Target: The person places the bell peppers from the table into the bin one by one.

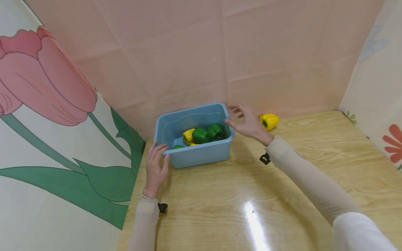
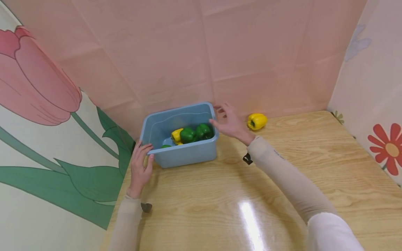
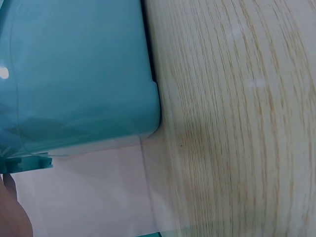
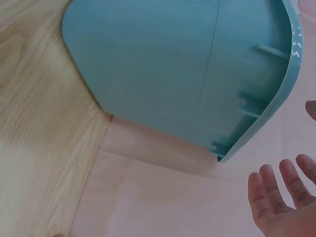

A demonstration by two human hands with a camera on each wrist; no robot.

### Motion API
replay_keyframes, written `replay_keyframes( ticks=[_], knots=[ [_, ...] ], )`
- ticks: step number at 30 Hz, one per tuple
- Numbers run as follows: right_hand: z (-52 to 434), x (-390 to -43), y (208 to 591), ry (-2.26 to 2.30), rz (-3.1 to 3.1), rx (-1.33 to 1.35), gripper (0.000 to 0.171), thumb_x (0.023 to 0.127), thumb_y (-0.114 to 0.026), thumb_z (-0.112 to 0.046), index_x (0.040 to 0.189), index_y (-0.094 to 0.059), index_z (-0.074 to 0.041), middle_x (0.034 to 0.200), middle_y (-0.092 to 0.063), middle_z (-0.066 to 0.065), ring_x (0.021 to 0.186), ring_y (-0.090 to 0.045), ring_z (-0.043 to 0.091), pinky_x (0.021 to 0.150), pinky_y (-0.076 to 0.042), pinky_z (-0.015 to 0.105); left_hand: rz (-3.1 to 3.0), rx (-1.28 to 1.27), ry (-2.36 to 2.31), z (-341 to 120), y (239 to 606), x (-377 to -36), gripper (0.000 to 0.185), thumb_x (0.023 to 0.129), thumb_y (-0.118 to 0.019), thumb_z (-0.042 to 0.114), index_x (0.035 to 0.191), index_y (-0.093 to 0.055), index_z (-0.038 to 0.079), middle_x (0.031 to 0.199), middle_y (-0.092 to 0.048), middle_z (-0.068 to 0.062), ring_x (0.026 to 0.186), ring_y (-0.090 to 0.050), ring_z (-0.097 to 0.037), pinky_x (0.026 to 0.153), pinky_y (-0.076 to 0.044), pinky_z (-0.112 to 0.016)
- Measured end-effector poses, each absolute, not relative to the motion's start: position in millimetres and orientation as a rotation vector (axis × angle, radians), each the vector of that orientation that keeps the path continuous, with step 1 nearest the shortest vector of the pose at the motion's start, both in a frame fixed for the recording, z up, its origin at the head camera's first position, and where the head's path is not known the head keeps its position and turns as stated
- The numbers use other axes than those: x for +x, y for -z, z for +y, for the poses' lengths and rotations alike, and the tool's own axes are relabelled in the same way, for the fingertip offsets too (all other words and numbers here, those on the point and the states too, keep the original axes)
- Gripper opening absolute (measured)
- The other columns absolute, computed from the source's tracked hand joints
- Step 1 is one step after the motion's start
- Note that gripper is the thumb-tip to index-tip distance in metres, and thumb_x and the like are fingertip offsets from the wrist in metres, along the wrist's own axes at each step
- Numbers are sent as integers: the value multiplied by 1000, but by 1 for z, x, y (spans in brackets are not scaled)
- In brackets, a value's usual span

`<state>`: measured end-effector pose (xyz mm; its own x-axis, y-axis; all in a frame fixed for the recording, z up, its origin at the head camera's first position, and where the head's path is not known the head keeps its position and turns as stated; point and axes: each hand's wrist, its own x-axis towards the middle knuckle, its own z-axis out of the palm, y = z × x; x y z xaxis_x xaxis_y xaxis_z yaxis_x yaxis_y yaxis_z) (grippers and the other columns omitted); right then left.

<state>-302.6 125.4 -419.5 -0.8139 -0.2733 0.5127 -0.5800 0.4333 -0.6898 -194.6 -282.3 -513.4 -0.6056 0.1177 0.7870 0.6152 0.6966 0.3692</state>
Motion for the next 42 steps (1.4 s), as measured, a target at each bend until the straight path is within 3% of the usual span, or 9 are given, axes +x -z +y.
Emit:
replay_keyframes(
  ticks=[20, 42],
  knots=[
    [153, -312, 430, -1272, -2380, 694, 54, 92, -84, -16, 140, -63, -2, 135, -64, 23, 118, -64, 42, 95, -59, 61, -2124, -555, 822, -281, 513, -196, 27, 106, -64, 14, 130, -72, 6, 136, -69, -17, 146, -46, -54, 132, -30, -55],
    [186, -325, 441, -1235, -2505, 616, 57, 96, -81, -25, 145, -58, -5, 142, -59, 22, 127, -58, 44, 100, -55, 62, -2135, -547, 815, -285, 516, -196, 27, 106, -64, 13, 131, -72, 6, 136, -69, -16, 146, -46, -53, 132, -29, -55]
  ],
)
